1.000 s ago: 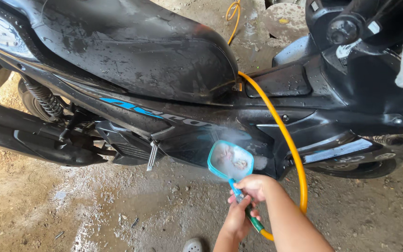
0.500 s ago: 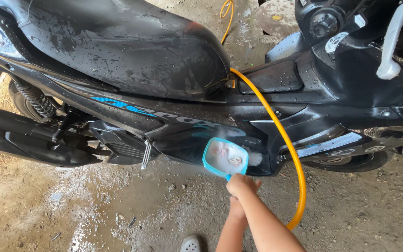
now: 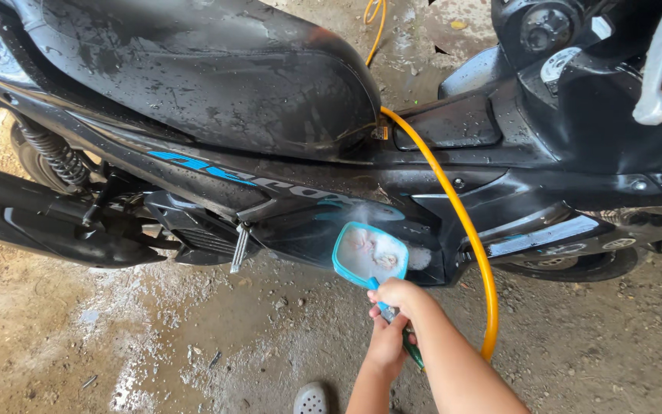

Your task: The person washes a black motorcycle using a hose and a cloth. They rinse the rear wheel and body, then prepare soapy water in a basin. The person scrubs the motorcycle's body, handlebars, and front wheel with the soapy cloth, focusing on removing dirt and grime.

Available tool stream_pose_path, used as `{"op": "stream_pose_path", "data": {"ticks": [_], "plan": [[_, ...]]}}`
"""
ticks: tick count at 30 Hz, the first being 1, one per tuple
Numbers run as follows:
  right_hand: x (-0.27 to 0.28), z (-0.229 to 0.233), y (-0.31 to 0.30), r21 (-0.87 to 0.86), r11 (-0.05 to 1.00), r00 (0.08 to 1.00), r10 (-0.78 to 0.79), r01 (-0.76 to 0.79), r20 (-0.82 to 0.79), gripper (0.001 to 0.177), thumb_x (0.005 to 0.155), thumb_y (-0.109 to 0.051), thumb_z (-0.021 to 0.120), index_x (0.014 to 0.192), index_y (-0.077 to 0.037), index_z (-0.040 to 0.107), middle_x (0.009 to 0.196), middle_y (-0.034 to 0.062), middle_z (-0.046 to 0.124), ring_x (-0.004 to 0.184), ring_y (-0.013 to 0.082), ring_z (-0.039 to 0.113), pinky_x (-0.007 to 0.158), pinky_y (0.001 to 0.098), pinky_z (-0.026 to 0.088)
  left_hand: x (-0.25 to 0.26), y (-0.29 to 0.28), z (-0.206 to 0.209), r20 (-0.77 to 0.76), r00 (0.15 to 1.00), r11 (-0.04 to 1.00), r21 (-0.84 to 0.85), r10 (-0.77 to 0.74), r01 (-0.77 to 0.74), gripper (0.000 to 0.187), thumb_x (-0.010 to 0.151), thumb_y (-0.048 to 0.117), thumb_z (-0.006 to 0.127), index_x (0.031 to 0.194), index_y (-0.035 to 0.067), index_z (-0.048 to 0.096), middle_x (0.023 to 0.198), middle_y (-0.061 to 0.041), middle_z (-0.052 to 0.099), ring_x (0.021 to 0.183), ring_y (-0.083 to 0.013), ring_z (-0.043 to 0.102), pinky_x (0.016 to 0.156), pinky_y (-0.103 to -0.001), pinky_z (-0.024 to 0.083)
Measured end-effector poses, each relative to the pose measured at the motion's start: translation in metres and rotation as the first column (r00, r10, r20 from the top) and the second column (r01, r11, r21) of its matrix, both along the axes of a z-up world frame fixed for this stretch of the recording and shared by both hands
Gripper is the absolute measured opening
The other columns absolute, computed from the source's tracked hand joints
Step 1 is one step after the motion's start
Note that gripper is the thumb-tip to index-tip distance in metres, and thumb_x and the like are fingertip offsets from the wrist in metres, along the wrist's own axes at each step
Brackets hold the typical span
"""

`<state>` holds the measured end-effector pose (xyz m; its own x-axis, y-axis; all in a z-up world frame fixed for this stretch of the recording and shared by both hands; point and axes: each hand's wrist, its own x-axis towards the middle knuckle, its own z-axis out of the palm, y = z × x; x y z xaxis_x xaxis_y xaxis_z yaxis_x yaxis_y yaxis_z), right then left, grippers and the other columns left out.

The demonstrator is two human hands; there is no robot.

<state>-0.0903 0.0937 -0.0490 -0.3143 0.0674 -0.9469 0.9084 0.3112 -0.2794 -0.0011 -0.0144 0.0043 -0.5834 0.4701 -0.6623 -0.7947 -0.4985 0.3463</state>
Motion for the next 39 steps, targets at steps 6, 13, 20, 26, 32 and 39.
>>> {"op": "stream_pose_path", "data": {"ticks": [6, 13, 20, 26, 32, 39], "plan": [[-0.006, 0.065, -0.049, 0.526, 0.783, 0.904, 0.424, -0.333, -0.057, 0.029, 0.097, -0.026, 0.061, 0.118, -0.009, 0.071, 0.119, 0.0148, 0.074, 0.117, 0.0321, 0.068, 0.115, 0.0602, 0.030, 0.002, 0.034, -0.086, -0.558, 0.828, 0.872, -0.430, -0.053, -0.234, 0.041, 0.091, 0.020, 0.074, 0.127, 0.009, 0.057, 0.117, -0.007, 0.069, 0.105, -0.0200, 0.067, 0.086, -0.039, 0.056], [-0.005, 0.071, -0.053, 0.412, 0.847, 0.909, 0.406, -0.336, -0.094, 0.039, 0.096, -0.035, 0.063, 0.124, -0.009, 0.068, 0.123, 0.0149, 0.071, 0.117, 0.0322, 0.065, 0.105, 0.0532, 0.046, 0.008, 0.022, -0.062, -0.630, 0.765, 0.944, -0.153, 0.135, -0.293, 0.027, 0.092, 0.016, 0.072, 0.117, 0.010, 0.062, 0.111, -0.005, 0.066, 0.099, -0.0188, 0.065, 0.085, -0.040, 0.055], [-0.020, 0.031, -0.004, -0.082, 0.965, 0.946, 0.223, -0.248, -0.234, 0.040, 0.096, -0.032, 0.058, 0.122, -0.003, 0.067, 0.112, 0.0143, 0.078, 0.103, 0.0298, 0.070, 0.095, 0.0542, 0.050, -0.022, -0.021, 0.027, -0.069, 0.992, 0.994, 0.021, -0.101, 0.103, 0.033, 0.106, 0.023, 0.055, 0.135, 0.020, 0.041, 0.110, -0.002, 0.063, 0.099, -0.0205, 0.065, 0.082, -0.045, 0.055], [-0.018, 0.175, -0.047, 0.800, 0.556, 0.375, 0.807, -0.224, -0.456, 0.049, 0.083, -0.026, 0.069, 0.129, -0.011, 0.062, 0.125, 0.0128, 0.066, 0.123, 0.0353, 0.056, 0.102, 0.0683, 0.029, -0.081, -0.006, 0.037, -0.191, 0.954, 0.967, 0.157, 0.231, -0.203, 0.039, 0.099, 0.031, 0.048, 0.130, 0.010, 0.058, 0.121, -0.005, 0.070, 0.110, -0.0181, 0.070, 0.095, -0.038, 0.058], [0.052, 0.238, -0.033, 0.586, 0.772, -0.041, 0.612, 0.247, -0.790, 0.016, 0.084, 0.002, 0.061, 0.099, -0.003, 0.062, 0.101, 0.0139, 0.064, 0.099, 0.0336, 0.061, 0.089, 0.0450, 0.048, -0.194, -0.056, -0.072, 0.180, 0.878, 0.896, -0.040, 0.442, -0.443, 0.032, 0.105, 0.026, 0.054, 0.114, -0.004, 0.050, 0.103, -0.017, 0.059, 0.094, -0.0354, 0.070, 0.088, -0.051, 0.062], [0.067, 0.050, -0.012, 0.495, 0.854, 0.485, 0.368, 0.163, -0.793, 0.020, 0.085, -0.002, 0.062, 0.102, -0.010, 0.068, 0.104, 0.0076, 0.068, 0.099, 0.0293, 0.067, 0.085, 0.0385, 0.055, -0.226, -0.073, -0.124, 0.115, 0.938, 0.935, -0.187, 0.326, -0.302, 0.040, 0.103, 0.024, 0.062, 0.126, -0.007, 0.051, 0.119, -0.020, 0.056, 0.095, -0.0350, 0.066, 0.087, -0.048, 0.062]]}}
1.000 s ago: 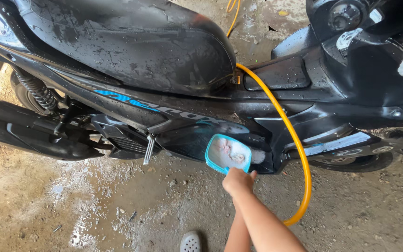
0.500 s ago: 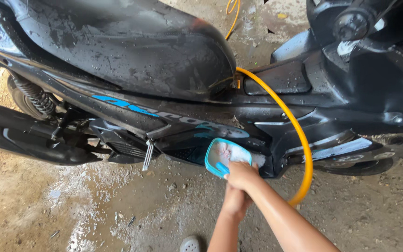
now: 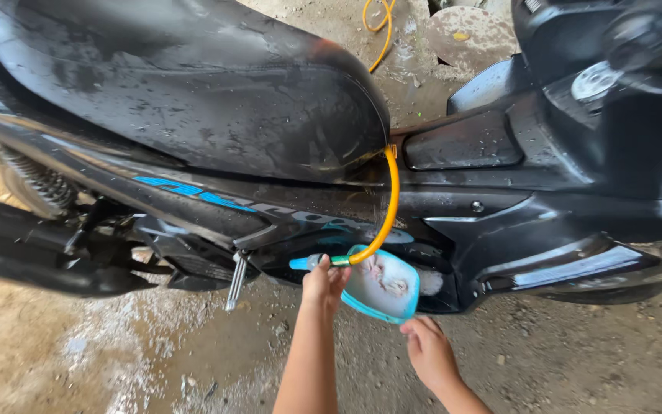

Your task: The person washes a black motorcycle using a hose and a cloth. They rinse the rear wheel and body, then prepare soapy water in a basin. The person scrubs the motorcycle's body, handlebars, and front wheel with the soapy cloth, focusing on removing dirt and grime.

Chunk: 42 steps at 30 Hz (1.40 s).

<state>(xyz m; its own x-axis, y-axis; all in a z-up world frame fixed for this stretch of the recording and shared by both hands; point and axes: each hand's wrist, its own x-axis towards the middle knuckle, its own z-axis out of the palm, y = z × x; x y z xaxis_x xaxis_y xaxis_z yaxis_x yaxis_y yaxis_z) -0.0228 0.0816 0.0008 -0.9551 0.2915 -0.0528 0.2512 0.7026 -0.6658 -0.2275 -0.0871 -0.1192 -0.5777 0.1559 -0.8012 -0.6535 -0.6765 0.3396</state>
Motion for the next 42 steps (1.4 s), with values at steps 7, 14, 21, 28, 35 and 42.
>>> {"op": "stream_pose_path", "data": {"ticks": [7, 14, 21, 28, 35, 42], "plan": [[-0.106, -0.146, 0.017, 0.083, 0.972, 0.937, 0.185, -0.218, 0.297, 0.078, 0.081, -0.017, 0.080, 0.150, -0.024, 0.047, 0.149, 0.0258, 0.037, 0.140, 0.0485, 0.034, 0.108, 0.0499, 0.033, 0.019, 0.012, 0.024, -0.172, 0.916, 0.932, -0.103, -0.361, 0.348, 0.054, 0.094, 0.029, 0.063, 0.143, 0.009, 0.050, 0.145, -0.004, 0.056, 0.122, -0.0179, 0.060, 0.097, -0.047, 0.049], [-0.132, -0.229, 0.016, 0.327, 0.920, 0.901, 0.057, -0.214, 0.430, 0.044, 0.097, -0.020, 0.055, 0.139, -0.032, 0.061, 0.142, 0.0141, 0.062, 0.124, 0.0419, 0.062, 0.104, 0.0512, 0.051, 0.069, -0.004, 0.001, -0.104, 0.813, 0.806, -0.251, -0.573, 0.536, 0.060, 0.095, 0.029, 0.062, 0.148, 0.018, 0.038, 0.135, -0.004, 0.066, 0.123, -0.0193, 0.063, 0.099, -0.046, 0.047], [-0.145, -0.081, 0.015, 0.161, 0.971, 0.862, -0.232, 0.177, 0.450, 0.027, 0.092, -0.040, 0.062, 0.107, -0.022, 0.074, 0.112, 0.0144, 0.073, 0.106, 0.0369, 0.069, 0.091, 0.0470, 0.054, 0.090, 0.009, -0.011, -0.141, 0.820, 0.819, -0.263, -0.555, 0.510, 0.052, 0.096, 0.035, 0.057, 0.145, 0.016, 0.051, 0.134, -0.005, 0.066, 0.117, -0.0218, 0.065, 0.090, -0.045, 0.054], [-0.094, 0.061, 0.002, -0.380, 0.923, 0.931, -0.186, 0.056, -0.315, 0.017, 0.090, -0.013, 0.060, 0.095, -0.001, 0.071, 0.106, 0.0151, 0.070, 0.103, 0.0299, 0.069, 0.090, 0.0379, 0.053, 0.054, 0.070, 0.129, 0.050, 0.883, 0.880, -0.074, -0.466, 0.469, 0.043, 0.098, 0.043, 0.053, 0.137, 0.028, 0.048, 0.134, 0.003, 0.055, 0.115, -0.0235, 0.055, 0.087, -0.048, 0.051], [-0.086, 0.231, -0.021, -0.037, 0.999, 0.805, -0.028, 0.008, -0.592, 0.028, 0.074, -0.003, 0.076, 0.101, 0.000, 0.069, 0.124, 0.0198, 0.065, 0.125, 0.0366, 0.056, 0.103, 0.0457, 0.043, 0.046, 0.146, 0.254, -0.239, 0.898, 0.911, 0.100, -0.369, 0.401, 0.035, 0.095, 0.039, 0.051, 0.123, 0.020, 0.060, 0.119, 0.000, 0.065, 0.104, -0.0190, 0.063, 0.086, -0.040, 0.053], [-0.081, 0.336, 0.155, -0.290, 0.899, 0.560, -0.433, 0.329, -0.706, 0.025, 0.102, -0.019, 0.054, 0.091, -0.001, 0.067, 0.083, 0.0064, 0.070, 0.079, 0.0126, 0.064, 0.073, 0.0307, 0.053, 0.100, 0.276, 0.416, -0.442, 0.833, 0.870, 0.197, -0.333, 0.452, 0.037, 0.093, 0.036, 0.048, 0.108, 0.012, 0.072, 0.103, -0.004, 0.075, 0.093, -0.0144, 0.070, 0.084, -0.033, 0.055]]}}
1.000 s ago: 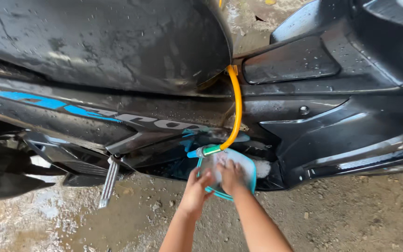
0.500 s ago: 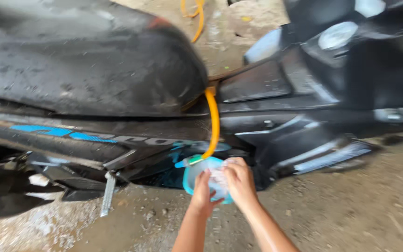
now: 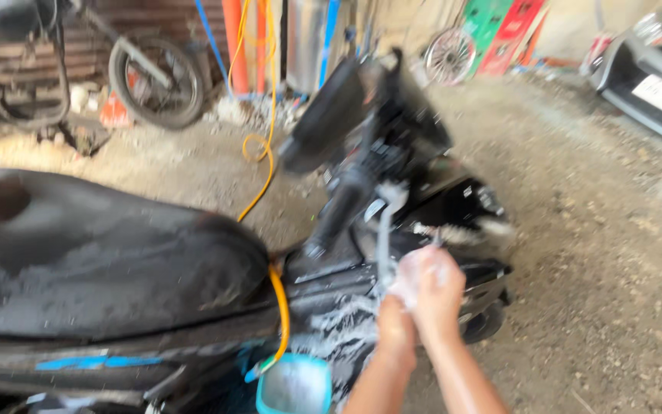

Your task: The person washes a black motorcycle using a hose and a cloth. They rinse the rear wheel and body, then prepare soapy water in a basin. The person scrubs the motorcycle's body, handlebars, and front wheel with the soapy cloth, focusing on removing dirt and grime.

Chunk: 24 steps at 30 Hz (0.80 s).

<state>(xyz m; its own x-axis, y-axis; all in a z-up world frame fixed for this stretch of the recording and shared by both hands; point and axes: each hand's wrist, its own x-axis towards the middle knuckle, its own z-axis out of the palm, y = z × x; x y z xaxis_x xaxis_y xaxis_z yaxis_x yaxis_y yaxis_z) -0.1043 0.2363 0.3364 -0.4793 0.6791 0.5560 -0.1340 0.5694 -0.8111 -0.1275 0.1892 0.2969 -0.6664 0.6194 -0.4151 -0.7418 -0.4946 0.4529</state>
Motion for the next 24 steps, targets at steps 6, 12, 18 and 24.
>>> {"op": "stream_pose_path", "data": {"ticks": [6, 12, 18, 24], "plan": [[-0.063, 0.049, 0.217, -0.553, 0.826, 0.927, -0.115, -0.110, -0.357, 0.022, 0.094, -0.020, 0.060, 0.080, -0.003, 0.060, 0.069, 0.0012, 0.058, 0.061, 0.0167, 0.054, 0.054, 0.0397, 0.043, -0.004, 0.073, 0.090, -0.865, 0.458, 0.829, -0.094, 0.206, -0.551, 0.013, 0.090, 0.014, 0.062, 0.100, 0.005, 0.060, 0.084, -0.011, 0.066, 0.066, -0.0246, 0.072, 0.062, -0.036, 0.058], [-0.105, 0.067, 0.291, 0.438, 0.814, 0.872, -0.474, 0.383, 0.119, 0.060, 0.099, -0.047, 0.069, 0.132, 0.003, 0.065, 0.141, 0.0424, 0.046, 0.128, 0.0519, 0.043, 0.102, 0.0586, 0.036, -0.076, 0.086, 0.125, -0.828, 0.382, 0.290, -0.516, -0.411, -0.806, 0.028, 0.092, 0.037, 0.066, 0.097, 0.009, 0.064, 0.094, -0.015, 0.073, 0.087, -0.0372, 0.069, 0.078, -0.053, 0.051], [-0.107, 0.054, 0.178, 0.369, 0.915, 0.659, -0.176, -0.165, 0.732, 0.053, 0.088, -0.057, 0.062, 0.121, -0.016, 0.068, 0.139, 0.0100, 0.057, 0.138, 0.0343, 0.042, 0.108, 0.0666, 0.030, -0.073, 0.111, 0.106, -0.718, 0.044, 0.059, -0.119, -0.695, -0.991, 0.055, 0.074, 0.024, 0.064, 0.121, -0.004, 0.061, 0.113, -0.020, 0.068, 0.111, -0.0376, 0.063, 0.094, -0.054, 0.049], [-0.112, 0.035, 0.276, 0.262, 0.826, 0.789, 0.307, -0.498, 0.533, 0.025, 0.084, -0.012, 0.055, 0.087, -0.014, 0.081, 0.086, 0.0054, 0.079, 0.080, 0.0252, 0.075, 0.078, 0.0454, 0.059, -0.075, 0.095, 0.178, -0.446, 0.028, 0.229, -0.511, -0.894, -0.828, 0.029, 0.091, 0.011, 0.058, 0.119, 0.006, 0.064, 0.116, -0.010, 0.065, 0.118, -0.0309, 0.059, 0.095, -0.044, 0.049]]}}
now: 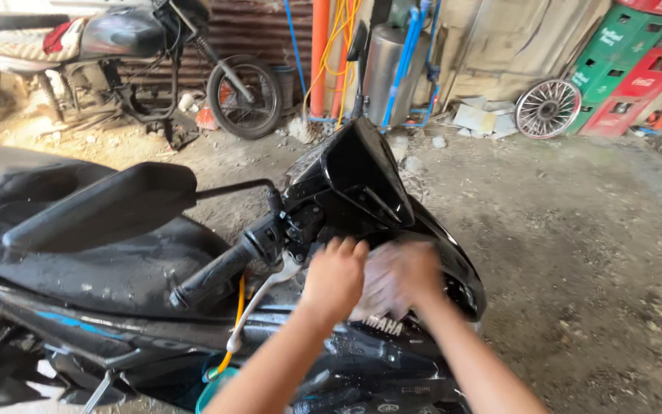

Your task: The person washes a black motorcycle using a hose and a cloth. They rinse the rear wheel and body, then prepare soapy water in a basin. The person scrubs the motorcycle's body, handlebars, and front wheel with the soapy cloth, focusing on removing dirt and grime.

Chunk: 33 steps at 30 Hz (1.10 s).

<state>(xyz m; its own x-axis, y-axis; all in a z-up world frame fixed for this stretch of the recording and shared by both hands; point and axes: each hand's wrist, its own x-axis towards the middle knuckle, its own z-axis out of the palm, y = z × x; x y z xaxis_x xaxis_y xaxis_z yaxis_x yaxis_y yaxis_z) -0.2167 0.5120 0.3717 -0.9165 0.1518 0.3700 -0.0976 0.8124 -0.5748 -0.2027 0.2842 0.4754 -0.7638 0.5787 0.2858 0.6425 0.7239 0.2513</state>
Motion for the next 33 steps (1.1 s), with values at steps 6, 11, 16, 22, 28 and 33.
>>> {"op": "stream_pose_path", "data": {"ticks": [6, 11, 16, 22, 28, 33], "plan": [[0.013, -0.076, 0.170, -0.019, 0.823, 0.794, -0.541, 0.567, 0.277, 0.032, 0.093, -0.035, 0.067, 0.099, -0.005, 0.079, 0.088, 0.0208, 0.076, 0.081, 0.0323, 0.073, 0.072, 0.0467, 0.056, -0.058, -0.007, 0.061, -0.470, 0.864, 0.982, 0.049, 0.184, -0.182, 0.071, 0.083, 0.029, 0.069, 0.143, -0.001, 0.048, 0.146, -0.021, 0.048, 0.136, -0.0355, 0.044, 0.107, -0.053, 0.039], [-0.004, -0.033, 0.152, -0.918, 0.351, 0.928, -0.370, 0.186, 0.047, 0.031, 0.094, -0.030, 0.070, 0.107, -0.002, 0.072, 0.095, 0.0091, 0.075, 0.076, 0.0212, 0.069, 0.063, 0.0343, 0.053, -0.084, 0.007, 0.062, -0.364, 0.907, 0.976, 0.047, 0.213, -0.211, 0.104, 0.067, 0.045, 0.077, 0.153, 0.002, 0.037, 0.162, -0.018, 0.034, 0.144, -0.0389, 0.036, 0.110, -0.064, 0.033], [-0.074, 0.095, 0.018, -0.933, 0.285, 0.967, 0.189, -0.220, -0.170, 0.042, 0.098, -0.036, 0.049, 0.132, -0.014, 0.057, 0.098, 0.0054, 0.069, 0.068, 0.0163, 0.066, 0.052, 0.0324, 0.053, -0.152, 0.049, 0.076, -0.355, 0.853, 0.923, 0.111, 0.382, -0.368, 0.064, 0.085, 0.040, 0.064, 0.140, 0.011, 0.051, 0.135, -0.016, 0.062, 0.122, -0.0397, 0.060, 0.096, -0.055, 0.050], [-0.108, 0.134, -0.050, 0.319, 0.944, 0.643, 0.294, -0.081, -0.707, 0.038, 0.096, -0.025, 0.059, 0.128, -0.004, 0.061, 0.127, 0.0148, 0.065, 0.115, 0.0304, 0.065, 0.095, 0.0416, 0.055, -0.205, 0.045, 0.079, -0.081, 0.912, 0.897, 0.236, 0.402, -0.374, 0.045, 0.105, 0.043, 0.052, 0.085, 0.008, 0.070, 0.080, -0.020, 0.073, 0.079, -0.0415, 0.070, 0.074, -0.053, 0.056], [-0.264, 0.094, 0.038, -0.575, 0.785, 0.972, 0.208, -0.233, -0.111, 0.032, 0.102, -0.032, 0.063, 0.120, -0.007, 0.070, 0.090, 0.0122, 0.071, 0.072, 0.0165, 0.064, 0.065, 0.0322, 0.051, -0.183, 0.050, 0.075, -0.006, 0.901, 0.846, 0.349, 0.433, -0.404, 0.043, 0.098, 0.044, 0.053, 0.093, 0.003, 0.068, 0.079, -0.022, 0.071, 0.078, -0.0445, 0.068, 0.069, -0.054, 0.054], [-0.257, 0.089, 0.020, -0.278, 0.926, 0.913, 0.136, -0.256, -0.386, 0.041, 0.095, -0.023, 0.067, 0.133, -0.007, 0.066, 0.116, 0.0139, 0.069, 0.105, 0.0260, 0.067, 0.092, 0.0395, 0.052, -0.185, 0.052, 0.071, 0.080, 0.824, 0.719, 0.446, 0.561, -0.532, 0.048, 0.103, 0.047, 0.048, 0.090, 0.010, 0.075, 0.086, -0.021, 0.073, 0.087, -0.0447, 0.069, 0.076, -0.054, 0.054]]}}
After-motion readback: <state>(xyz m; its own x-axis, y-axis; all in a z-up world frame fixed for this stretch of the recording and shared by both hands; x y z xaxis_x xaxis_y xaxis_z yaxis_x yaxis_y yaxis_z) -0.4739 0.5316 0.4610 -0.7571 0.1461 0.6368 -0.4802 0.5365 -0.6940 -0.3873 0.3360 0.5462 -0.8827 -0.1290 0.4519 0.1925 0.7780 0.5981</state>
